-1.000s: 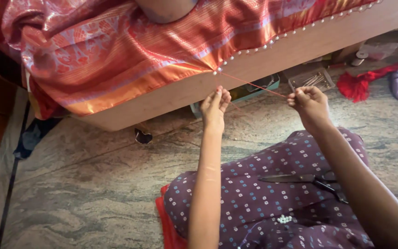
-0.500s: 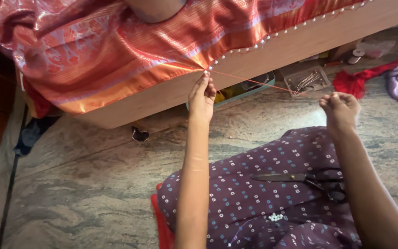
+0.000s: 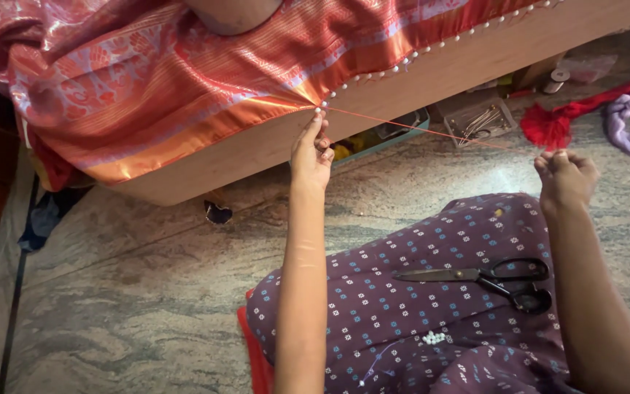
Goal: The person is hand-sewing decorative white beads onto the edge of a sari cloth.
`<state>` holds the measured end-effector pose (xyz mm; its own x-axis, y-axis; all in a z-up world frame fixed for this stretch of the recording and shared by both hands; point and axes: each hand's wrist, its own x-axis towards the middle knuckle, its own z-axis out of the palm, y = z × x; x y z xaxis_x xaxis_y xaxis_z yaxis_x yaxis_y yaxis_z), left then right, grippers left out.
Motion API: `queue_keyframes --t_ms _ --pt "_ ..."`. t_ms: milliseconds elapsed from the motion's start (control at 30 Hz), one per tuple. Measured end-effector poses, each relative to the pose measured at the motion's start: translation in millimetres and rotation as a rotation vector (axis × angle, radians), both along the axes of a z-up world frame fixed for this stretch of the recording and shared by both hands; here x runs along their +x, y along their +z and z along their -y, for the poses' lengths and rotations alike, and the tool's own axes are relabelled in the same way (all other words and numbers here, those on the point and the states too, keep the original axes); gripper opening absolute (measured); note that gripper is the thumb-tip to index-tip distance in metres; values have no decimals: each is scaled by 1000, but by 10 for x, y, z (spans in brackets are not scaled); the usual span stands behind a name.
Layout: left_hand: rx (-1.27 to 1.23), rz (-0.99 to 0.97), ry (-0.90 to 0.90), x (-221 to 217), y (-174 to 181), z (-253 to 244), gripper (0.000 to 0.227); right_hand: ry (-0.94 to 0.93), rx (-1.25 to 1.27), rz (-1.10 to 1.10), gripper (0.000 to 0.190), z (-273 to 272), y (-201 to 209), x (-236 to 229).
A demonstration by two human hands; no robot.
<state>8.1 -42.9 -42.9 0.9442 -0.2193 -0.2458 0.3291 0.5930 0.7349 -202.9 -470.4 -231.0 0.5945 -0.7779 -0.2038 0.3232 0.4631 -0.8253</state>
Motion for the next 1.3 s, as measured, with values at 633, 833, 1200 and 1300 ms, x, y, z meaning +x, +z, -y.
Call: queue_keyframes --t_ms 633,833,1200,1300 --pt "-12 -39 77 -55 7 38 26 -123 50 -22 13 221 -238 -254" --pt "373 320 342 -375 100 21 17 116 -297 -262 21 -589 544 146" --pt "964 1081 432 -1185 846 -134 6 513 -1386 205 5 -2374 2843 907" --pt "1045 1074 453 -1219 874 -182 5 464 -1528 378 6 -2552 2977 1046"
